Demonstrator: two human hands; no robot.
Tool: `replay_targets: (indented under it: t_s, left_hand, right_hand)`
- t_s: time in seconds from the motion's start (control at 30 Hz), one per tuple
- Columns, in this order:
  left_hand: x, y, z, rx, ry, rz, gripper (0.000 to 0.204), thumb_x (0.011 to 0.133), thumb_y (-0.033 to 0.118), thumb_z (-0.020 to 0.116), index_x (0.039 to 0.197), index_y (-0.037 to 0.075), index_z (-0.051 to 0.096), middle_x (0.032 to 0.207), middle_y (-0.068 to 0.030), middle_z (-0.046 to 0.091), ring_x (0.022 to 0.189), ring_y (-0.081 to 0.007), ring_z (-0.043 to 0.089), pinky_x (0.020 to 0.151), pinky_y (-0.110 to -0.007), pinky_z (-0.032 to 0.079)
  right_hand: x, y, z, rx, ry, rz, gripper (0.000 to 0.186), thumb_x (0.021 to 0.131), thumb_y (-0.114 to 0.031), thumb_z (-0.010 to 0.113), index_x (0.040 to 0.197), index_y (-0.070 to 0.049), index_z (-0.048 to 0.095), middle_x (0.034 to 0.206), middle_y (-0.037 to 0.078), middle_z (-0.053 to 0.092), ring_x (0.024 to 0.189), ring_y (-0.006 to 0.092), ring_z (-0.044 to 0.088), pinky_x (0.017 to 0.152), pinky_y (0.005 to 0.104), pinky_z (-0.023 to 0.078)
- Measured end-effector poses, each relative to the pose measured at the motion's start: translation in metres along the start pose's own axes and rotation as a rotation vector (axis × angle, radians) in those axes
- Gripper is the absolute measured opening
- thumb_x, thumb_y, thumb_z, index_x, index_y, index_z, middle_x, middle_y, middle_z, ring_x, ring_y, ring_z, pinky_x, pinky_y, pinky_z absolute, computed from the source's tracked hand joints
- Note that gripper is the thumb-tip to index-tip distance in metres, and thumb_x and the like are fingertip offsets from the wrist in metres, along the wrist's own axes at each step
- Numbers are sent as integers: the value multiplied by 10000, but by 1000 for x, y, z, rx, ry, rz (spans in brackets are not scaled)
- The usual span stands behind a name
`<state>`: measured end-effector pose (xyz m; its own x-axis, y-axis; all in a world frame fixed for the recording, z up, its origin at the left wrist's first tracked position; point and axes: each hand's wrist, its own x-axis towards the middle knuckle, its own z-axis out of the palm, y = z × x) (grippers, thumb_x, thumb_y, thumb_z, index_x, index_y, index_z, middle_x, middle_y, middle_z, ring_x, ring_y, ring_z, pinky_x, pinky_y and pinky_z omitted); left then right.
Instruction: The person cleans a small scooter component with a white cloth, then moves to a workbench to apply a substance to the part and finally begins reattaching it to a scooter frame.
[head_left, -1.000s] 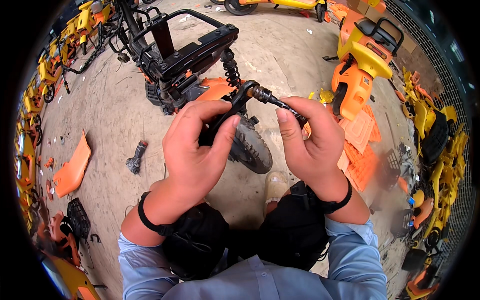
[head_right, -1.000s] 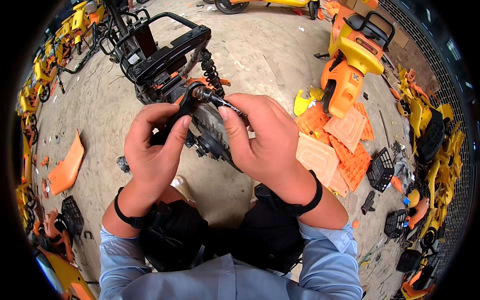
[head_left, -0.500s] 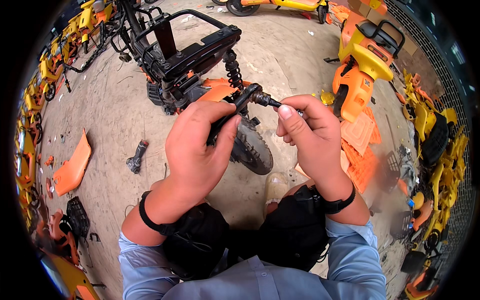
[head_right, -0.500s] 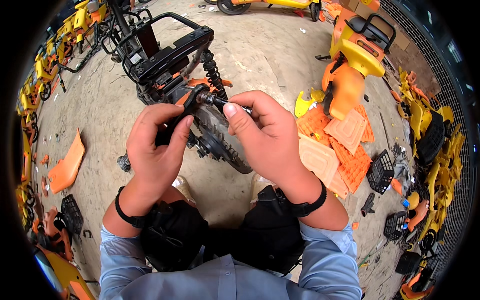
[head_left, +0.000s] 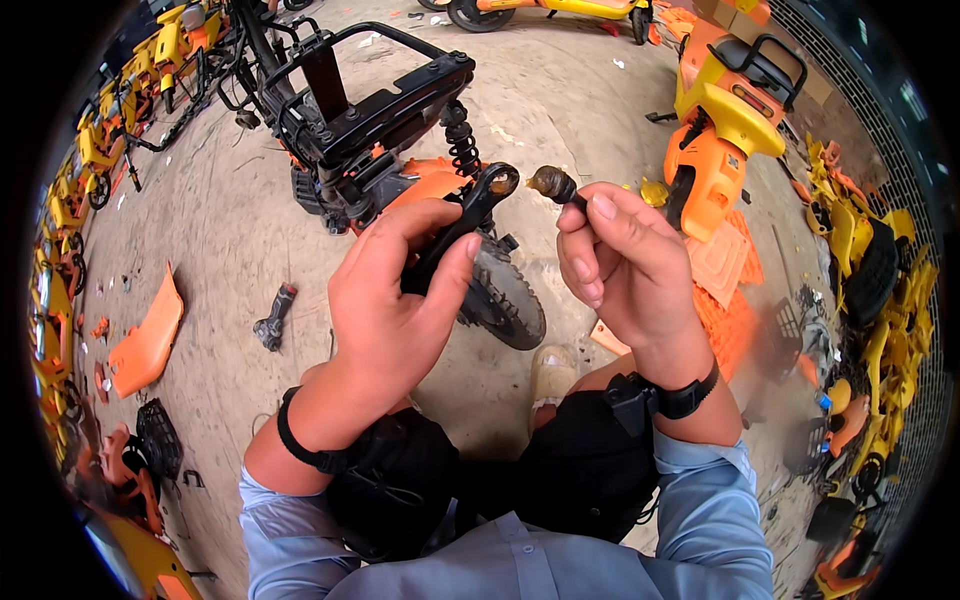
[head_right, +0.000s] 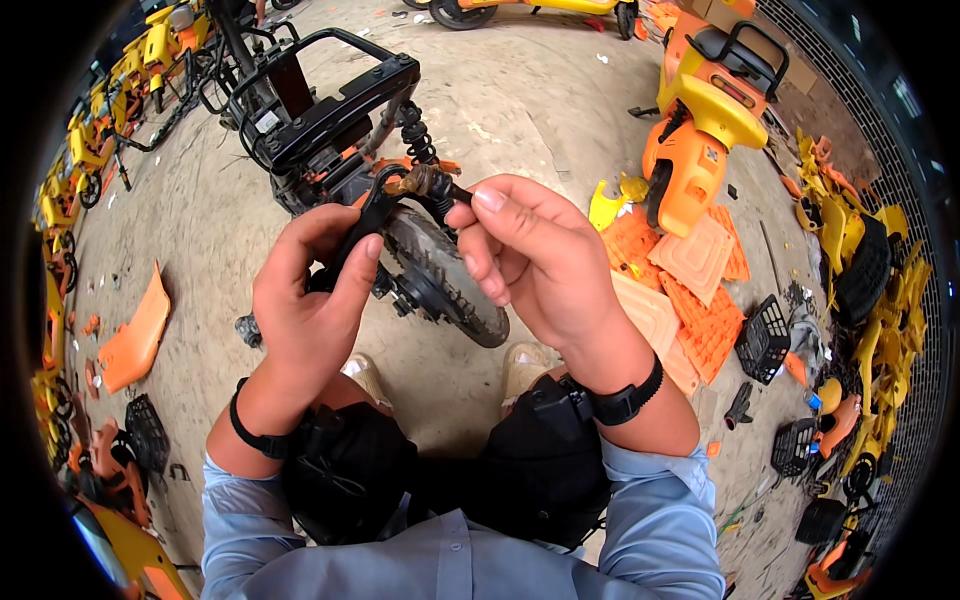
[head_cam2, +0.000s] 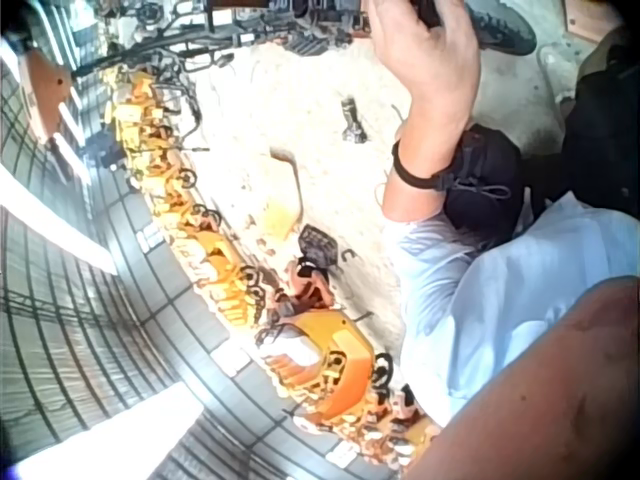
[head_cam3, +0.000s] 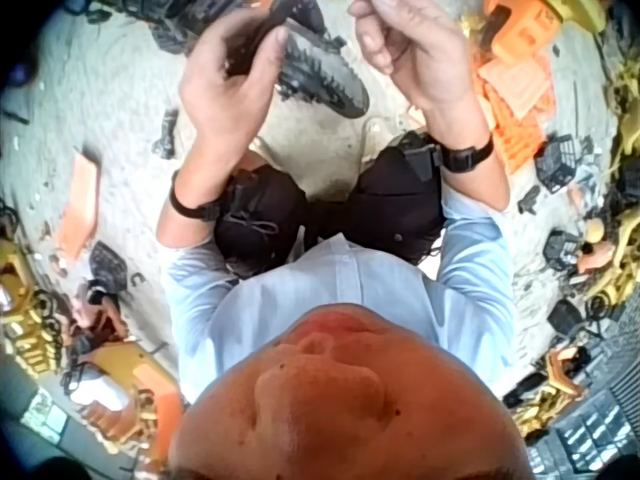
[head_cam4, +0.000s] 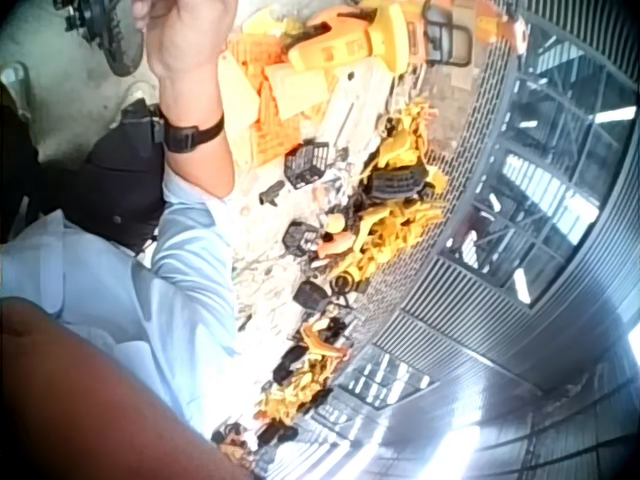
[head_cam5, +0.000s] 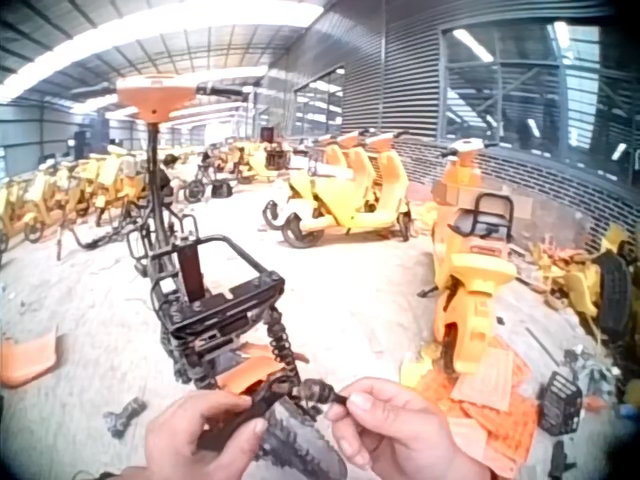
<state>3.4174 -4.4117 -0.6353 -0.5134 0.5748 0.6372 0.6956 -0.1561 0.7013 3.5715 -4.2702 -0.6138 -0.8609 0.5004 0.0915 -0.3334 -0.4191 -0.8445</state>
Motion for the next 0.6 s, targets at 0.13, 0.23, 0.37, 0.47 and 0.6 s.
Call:
replay_targets:
  t_s: [0.13,0.23,0.37,0.47,0.6]
  left_hand:
    - [0,0,1,-108,-46,-121,257,854,52,729,1080,-3,621,922,-73,666,749,-115,617,694,-249,507]
    - [2,5,-1,-306,-135,-229,271,932,57,637,1184,-14,566,925,-36,636,771,-72,565,680,-211,469]
    - [5,7,-5,-547,-225,-410,266,993,137,544,1208,-21,539,899,-39,618,739,-83,549,673,-219,461]
    - [7,1,-7,-628,-291,-450,296,1024,184,478,1221,-31,531,891,-51,616,721,-95,542,675,-226,458]
    - [9,-2,-7,-774,-329,-487,311,1043,193,440,1223,-46,524,904,-64,625,715,-93,542,679,-231,463]
  right_hand:
    - [3,3,-6,19,-10,17,297,1010,-260,501,969,15,606,655,65,582,509,111,488,457,221,363]
    - [3,1,-8,17,-3,42,307,1014,-266,491,950,11,607,640,65,577,503,113,484,458,222,363]
    - [3,3,-4,-14,10,45,317,1015,-271,488,926,6,611,624,60,569,496,110,477,459,222,361]
    - [-1,0,5,-140,81,27,331,1017,-290,490,917,1,613,622,47,562,502,100,475,466,217,360]
    - [-3,4,12,-351,190,-74,321,1019,-297,508,917,-13,619,626,19,558,524,75,472,489,209,369]
